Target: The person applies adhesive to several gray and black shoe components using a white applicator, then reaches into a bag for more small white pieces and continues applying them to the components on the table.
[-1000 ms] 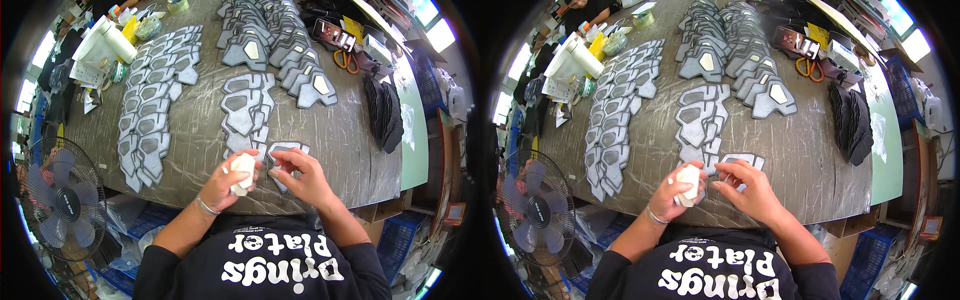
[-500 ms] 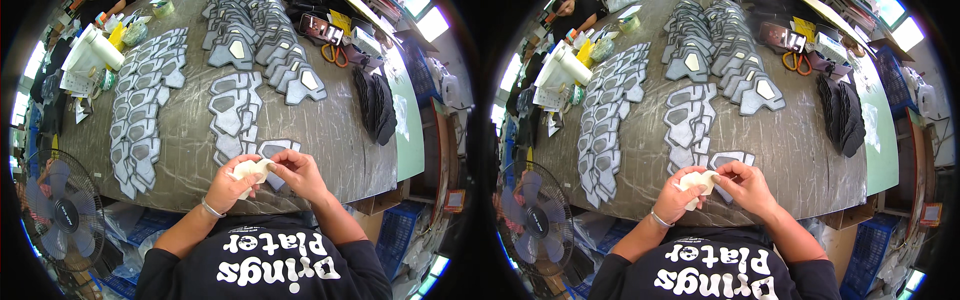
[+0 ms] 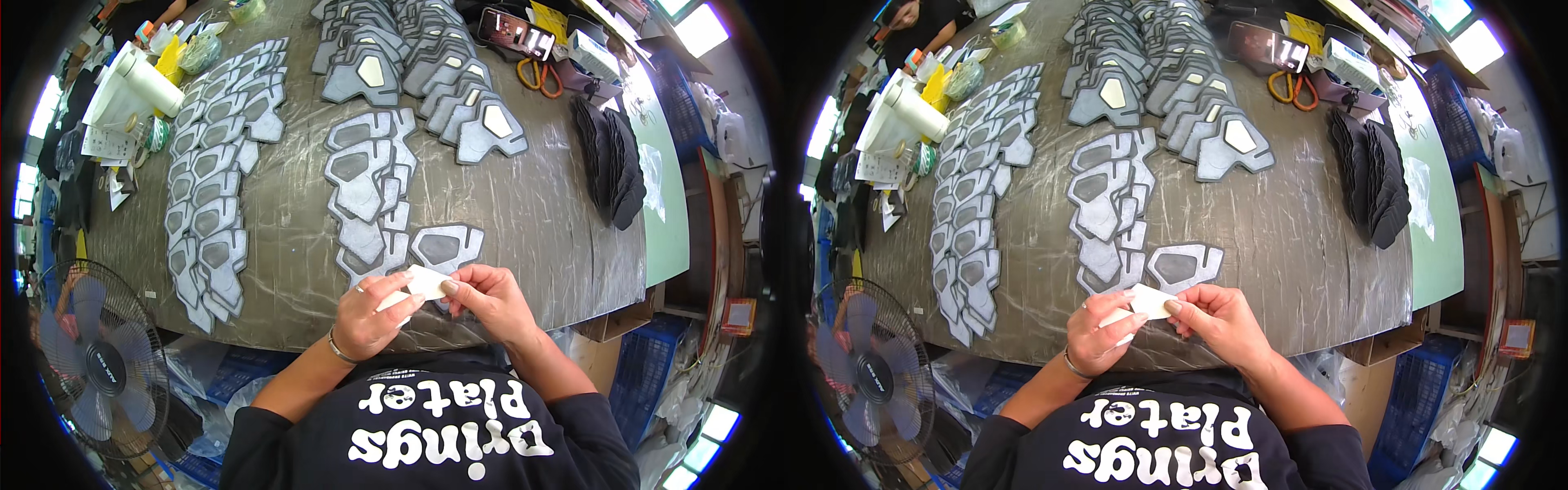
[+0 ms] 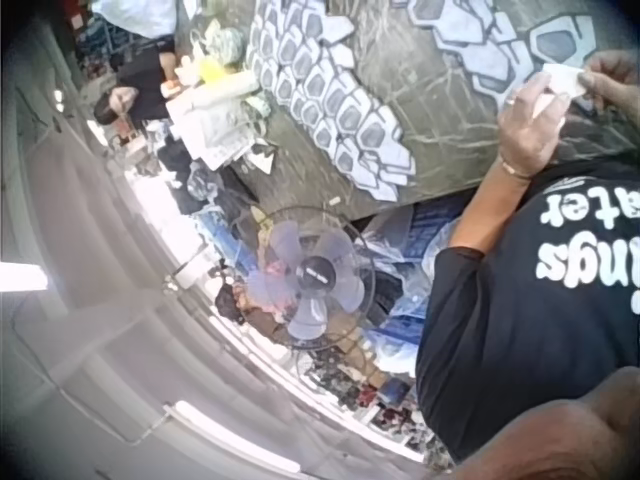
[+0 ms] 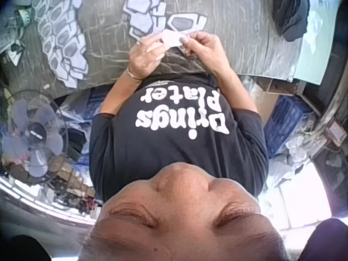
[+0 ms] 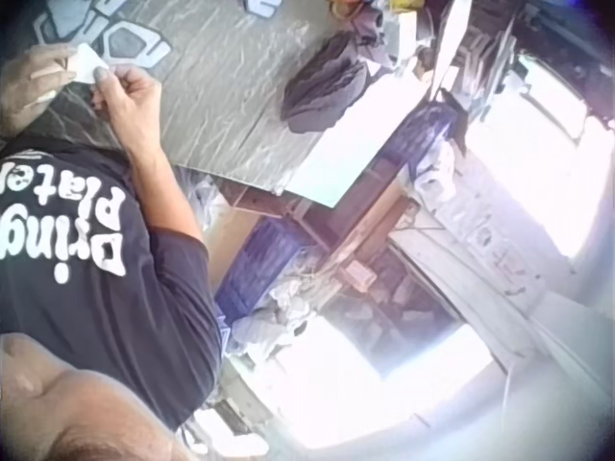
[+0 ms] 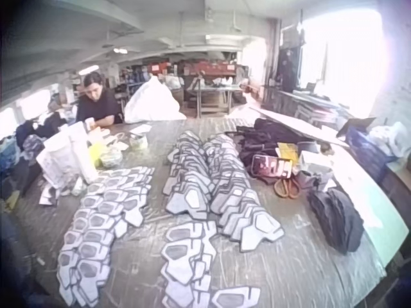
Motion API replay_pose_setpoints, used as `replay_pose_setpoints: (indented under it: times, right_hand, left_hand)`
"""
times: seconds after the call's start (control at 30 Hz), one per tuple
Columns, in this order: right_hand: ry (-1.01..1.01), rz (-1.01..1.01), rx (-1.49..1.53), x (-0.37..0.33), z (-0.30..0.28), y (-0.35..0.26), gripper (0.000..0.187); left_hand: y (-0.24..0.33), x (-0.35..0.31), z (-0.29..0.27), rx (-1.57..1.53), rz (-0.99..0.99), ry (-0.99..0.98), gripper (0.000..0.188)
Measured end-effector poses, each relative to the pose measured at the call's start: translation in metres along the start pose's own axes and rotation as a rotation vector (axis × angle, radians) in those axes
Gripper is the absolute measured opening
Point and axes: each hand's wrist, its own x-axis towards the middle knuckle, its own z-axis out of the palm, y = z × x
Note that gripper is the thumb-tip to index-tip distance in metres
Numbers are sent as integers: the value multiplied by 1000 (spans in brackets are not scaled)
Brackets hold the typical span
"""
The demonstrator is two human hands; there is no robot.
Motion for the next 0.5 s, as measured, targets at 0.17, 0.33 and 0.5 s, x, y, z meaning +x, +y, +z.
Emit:
replay_pose_setpoints:
  times: [0.17, 0.33, 0.5]
  right_hand:
    - [146, -60, -110, 5, -13, 4, 17]
    - [222, -29, -349, 18, -36, 0, 21]
    - [166, 61, -416, 33, -27, -10, 23]
  left_hand:
    - [6, 2, 6, -94, -325, 52, 31]
    - [10, 4, 10, 153, -201, -343, 34]
    - [7, 10, 15, 330, -186, -450, 33]
